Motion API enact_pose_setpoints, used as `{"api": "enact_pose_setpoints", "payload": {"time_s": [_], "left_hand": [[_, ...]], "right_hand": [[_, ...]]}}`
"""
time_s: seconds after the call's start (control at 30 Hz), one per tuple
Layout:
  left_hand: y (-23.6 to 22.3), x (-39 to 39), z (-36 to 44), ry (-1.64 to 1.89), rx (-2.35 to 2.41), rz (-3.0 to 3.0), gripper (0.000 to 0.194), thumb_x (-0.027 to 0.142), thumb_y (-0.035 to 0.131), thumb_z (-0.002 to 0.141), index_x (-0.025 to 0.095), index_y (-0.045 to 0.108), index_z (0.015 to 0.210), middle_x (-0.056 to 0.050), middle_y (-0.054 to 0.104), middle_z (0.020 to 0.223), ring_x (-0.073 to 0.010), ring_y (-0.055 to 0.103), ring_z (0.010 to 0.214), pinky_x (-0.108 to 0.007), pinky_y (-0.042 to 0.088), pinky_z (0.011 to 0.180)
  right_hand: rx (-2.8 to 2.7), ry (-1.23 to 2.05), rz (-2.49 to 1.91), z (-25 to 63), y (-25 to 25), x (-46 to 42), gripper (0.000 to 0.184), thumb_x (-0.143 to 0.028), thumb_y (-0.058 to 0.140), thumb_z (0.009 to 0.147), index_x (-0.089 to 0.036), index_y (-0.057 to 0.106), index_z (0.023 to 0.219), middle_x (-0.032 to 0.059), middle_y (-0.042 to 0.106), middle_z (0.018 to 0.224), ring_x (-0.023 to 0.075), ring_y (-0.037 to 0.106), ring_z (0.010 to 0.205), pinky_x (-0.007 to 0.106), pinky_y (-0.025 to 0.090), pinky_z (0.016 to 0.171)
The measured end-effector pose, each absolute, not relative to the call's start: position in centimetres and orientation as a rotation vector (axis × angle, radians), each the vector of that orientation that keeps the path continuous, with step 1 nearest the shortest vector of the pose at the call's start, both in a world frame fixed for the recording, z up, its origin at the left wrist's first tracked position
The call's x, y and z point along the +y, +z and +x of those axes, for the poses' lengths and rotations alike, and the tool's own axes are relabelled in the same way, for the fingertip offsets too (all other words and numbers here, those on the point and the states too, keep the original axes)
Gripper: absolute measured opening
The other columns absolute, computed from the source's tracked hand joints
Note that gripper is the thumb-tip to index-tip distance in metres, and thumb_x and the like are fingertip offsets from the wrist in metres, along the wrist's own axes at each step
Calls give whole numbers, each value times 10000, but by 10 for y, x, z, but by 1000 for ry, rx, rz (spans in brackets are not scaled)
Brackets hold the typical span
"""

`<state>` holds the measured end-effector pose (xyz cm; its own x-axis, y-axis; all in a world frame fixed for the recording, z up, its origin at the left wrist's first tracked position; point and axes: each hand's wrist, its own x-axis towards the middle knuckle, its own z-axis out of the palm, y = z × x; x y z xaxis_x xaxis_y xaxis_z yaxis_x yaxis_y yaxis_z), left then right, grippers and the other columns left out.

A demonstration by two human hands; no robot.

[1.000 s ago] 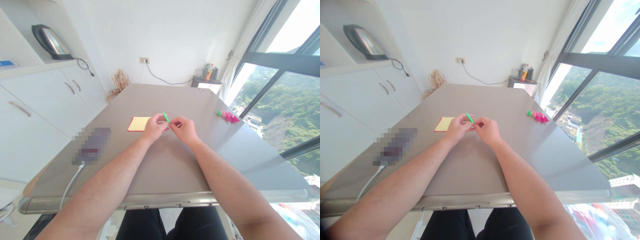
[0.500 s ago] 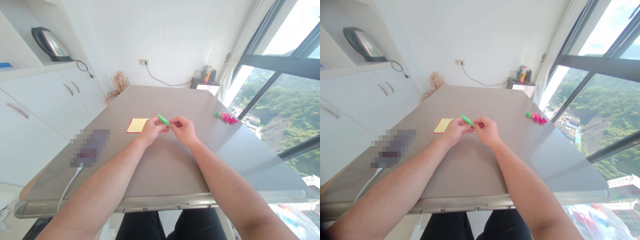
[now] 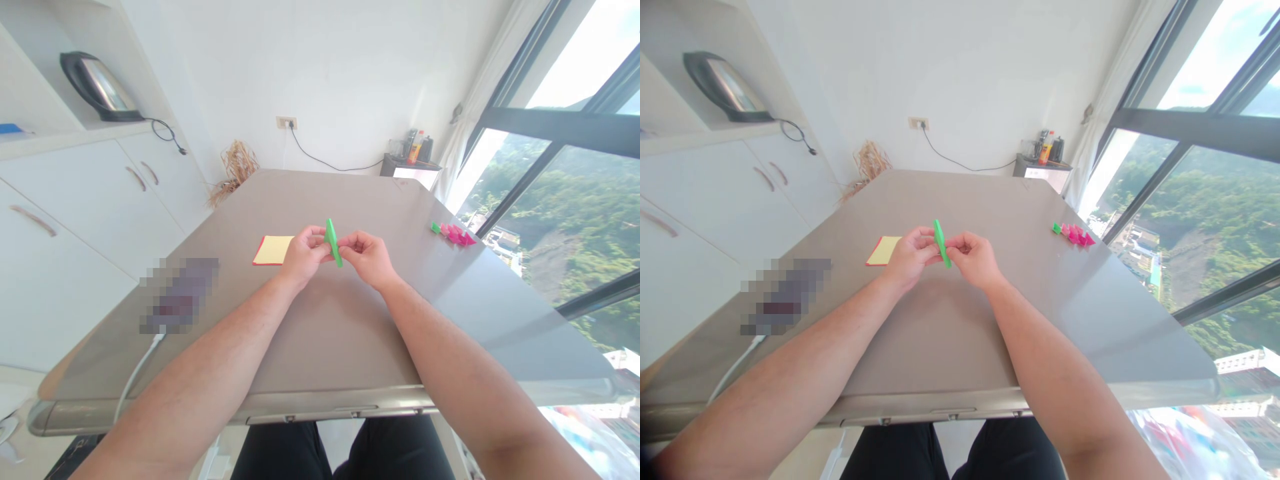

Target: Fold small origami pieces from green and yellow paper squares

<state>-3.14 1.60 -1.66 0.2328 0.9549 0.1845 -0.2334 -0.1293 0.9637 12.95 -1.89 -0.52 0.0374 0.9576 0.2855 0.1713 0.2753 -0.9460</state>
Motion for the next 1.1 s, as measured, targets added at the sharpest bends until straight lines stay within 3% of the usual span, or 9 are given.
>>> {"api": "enact_pose_setpoints", "payload": {"time_s": [0.33, 0.47, 0.7, 0.97, 1.1], "left_hand": [[-15, 11, -23, 1298, 851, 1244, 213, 204, 756, 692, 171, 647, 872, -35, 736, 911, -201, 710, 887, -437, 592, 898], [-13, 12, -28, 1205, 774, 1260, 190, 196, 760, 677, 165, 624, 805, -17, 713, 839, -197, 702, 853, -425, 602, 846], [-12, 15, -37, 1132, 719, 1335, 140, 264, 743, 753, 168, 681, 835, -33, 716, 889, -185, 692, 855, -388, 606, 797], [-12, 15, -37, 1167, 764, 1347, 163, 291, 771, 747, 167, 701, 826, -41, 727, 881, -180, 696, 822, -328, 599, 710], [-12, 14, -36, 1199, 765, 1305, 219, 277, 798, 722, 170, 696, 884, -39, 741, 884, -185, 711, 807, -354, 610, 732]], "right_hand": [[-1493, 635, -1290, 123, -6, -22, 115, -240, 702, 734, -232, 743, 842, 21, 762, 843, 182, 684, 790, 358, 540, 792], [-1433, 738, -1197, 124, -5, -21, 183, -239, 718, 712, -216, 738, 892, 18, 740, 822, 169, 672, 758, 336, 547, 745], [-1339, 834, -1174, 128, 0, -21, 188, -293, 751, 703, -201, 726, 865, 25, 739, 833, 158, 666, 743, 321, 539, 718], [-1430, 649, -1270, 124, -5, -21, 107, -313, 731, 753, -226, 753, 812, 16, 743, 836, 169, 667, 748, 337, 535, 739], [-1485, 512, -1287, 125, -7, -20, 102, -271, 688, 799, -239, 774, 845, 15, 752, 849, 173, 672, 764, 340, 528, 751]]}}
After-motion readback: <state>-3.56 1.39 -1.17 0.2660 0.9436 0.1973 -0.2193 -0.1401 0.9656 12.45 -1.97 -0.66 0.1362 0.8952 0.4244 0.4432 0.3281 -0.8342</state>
